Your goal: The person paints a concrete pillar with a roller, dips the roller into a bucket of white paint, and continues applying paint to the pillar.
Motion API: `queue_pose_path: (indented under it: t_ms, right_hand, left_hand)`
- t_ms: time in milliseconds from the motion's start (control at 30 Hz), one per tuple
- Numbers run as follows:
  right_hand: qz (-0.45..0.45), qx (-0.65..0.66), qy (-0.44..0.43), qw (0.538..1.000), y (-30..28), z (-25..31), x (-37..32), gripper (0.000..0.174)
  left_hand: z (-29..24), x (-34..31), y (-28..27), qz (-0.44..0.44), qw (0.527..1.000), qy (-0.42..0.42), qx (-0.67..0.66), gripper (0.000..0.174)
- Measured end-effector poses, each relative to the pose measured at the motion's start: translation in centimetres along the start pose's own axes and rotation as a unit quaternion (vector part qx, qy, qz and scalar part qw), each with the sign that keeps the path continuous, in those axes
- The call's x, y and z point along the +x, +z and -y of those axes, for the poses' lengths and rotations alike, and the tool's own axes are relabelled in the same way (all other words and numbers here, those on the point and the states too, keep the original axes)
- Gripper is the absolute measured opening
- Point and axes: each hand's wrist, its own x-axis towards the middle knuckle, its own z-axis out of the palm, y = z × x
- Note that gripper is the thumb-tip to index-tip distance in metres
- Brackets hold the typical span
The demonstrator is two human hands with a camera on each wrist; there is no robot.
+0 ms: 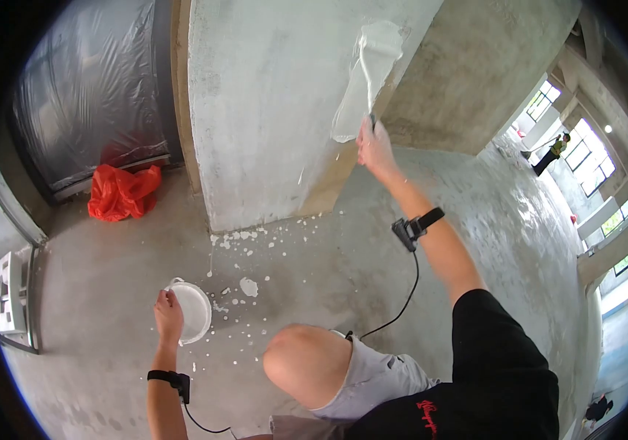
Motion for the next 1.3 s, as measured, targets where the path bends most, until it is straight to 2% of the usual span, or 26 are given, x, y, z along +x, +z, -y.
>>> queue_pose_path:
  t_ms: [33, 167, 233, 267, 333, 400, 467, 567, 633, 667, 733, 767, 833, 867, 933, 1000, 1133, 1233, 1300]
  right_hand:
    - [0.004, -0.034, -0.034, 0.999, 0.2, -2.8, -0.3, 0.037]
    - [0.038, -0.027, 0.095, 0.994, 1.9, -5.9, -6.4, 0.038]
    - [0.039, -0.055, 0.08, 0.994, 2.6, -11.2, -8.3, 0.039]
    - [0.04, -0.055, 0.08, 0.995, 2.9, -11.6, -9.5, 0.039]
    - [0.064, -0.113, 0.162, 0.978, 3.4, -12.7, -12.0, 0.044]
    - [0.077, -0.128, 0.156, 0.976, 3.9, -15.4, -13.6, 0.045]
    - [0.087, -0.145, 0.152, 0.974, 3.9, -15.9, -14.5, 0.045]
    - [0.053, -0.201, 0.175, 0.962, 3.7, -14.0, -14.8, 0.047]
    - [0.021, -0.182, 0.113, 0.976, 3.2, -13.7, -14.0, 0.047]
    - [0.022, -0.183, 0.114, 0.976, 2.9, -13.4, -13.2, 0.047]
    - [0.03, -0.082, 0.121, 0.989, 2.3, -11.7, -11.3, 0.048]
    - [0.03, -0.082, 0.122, 0.989, 2.0, -9.8, -10.5, 0.048]
    - [0.044, -0.001, 0.185, 0.982, 1.4, -4.7, -8.9, 0.046]
    - [0.043, -0.002, 0.186, 0.982, 1.0, -3.6, -7.9, 0.046]
    - [0.042, 0.011, 0.132, 0.99, -0.1, -1.8, -5.8, 0.046]
    - [0.034, 0.005, 0.112, 0.993, -1.2, 0.1, -3.9, 0.046]
    - [0.024, 0.007, 0.063, 0.998, -2.9, 3.9, 0.2, 0.045]
    - [0.013, 0.048, 0.079, 0.996, -3.4, 5.4, 1.6, 0.045]
    - [0.013, 0.026, 0.077, 0.997, -3.1, 4.6, 1.2, 0.046]
  left_hand:
    - [-0.1, -0.1, 0.0, 0.0, 1.0, -0.001, -0.002, 0.024]
    - [-0.3, -0.2, -0.4, 0.007, 1.0, 0.002, 0.003, 0.024]
    - [-0.3, -0.1, -0.3, 0.001, 1.0, 0.011, 0.003, 0.024]
    - [-0.2, -0.2, -0.4, 0.011, 1.0, 0.009, 0.005, 0.024]
    - [-0.4, -0.3, -0.6, 0.02, 1.0, 0.006, 0.009, 0.025]
    - [-0.8, -0.6, -1.0, 0.048, 0.998, -0.007, 0.028, 0.025]
    - [-0.6, -0.7, -0.7, 0.036, 0.999, 0.008, 0.037, 0.023]
    - [-0.6, -0.6, -0.4, 0.027, 0.998, 0.031, 0.049, 0.022]
    - [-1.1, -0.7, -0.6, 0.031, 0.997, 0.036, 0.054, 0.022]
    - [-1.5, -0.8, -0.8, 0.035, 0.997, 0.038, 0.051, 0.022]
    - [-1.6, -0.8, -0.8, 0.04, 0.997, 0.039, 0.048, 0.022]
    - [-1.4, -0.8, -0.6, 0.035, 0.997, 0.047, 0.048, 0.022]
    - [-1.0, -0.7, -0.4, 0.031, 0.997, 0.055, 0.048, 0.021]
    - [-0.9, -0.7, -0.3, 0.021, 0.997, 0.058, 0.045, 0.021]
    - [-0.8, -0.7, 0.0, 0.014, 0.997, 0.06, 0.041, 0.021]
    - [-0.8, -0.6, -0.1, 0.026, 0.998, 0.025, 0.047, 0.024]
    - [-1.6, -0.6, -0.3, 0.034, 0.999, 0.018, 0.025, 0.023]
    - [-1.9, -0.8, 0.0, 0.035, 0.999, 0.02, 0.007, 0.024]
    - [-1.6, -0.8, 0.4, 0.046, 0.999, 0.016, 0.012, 0.025]
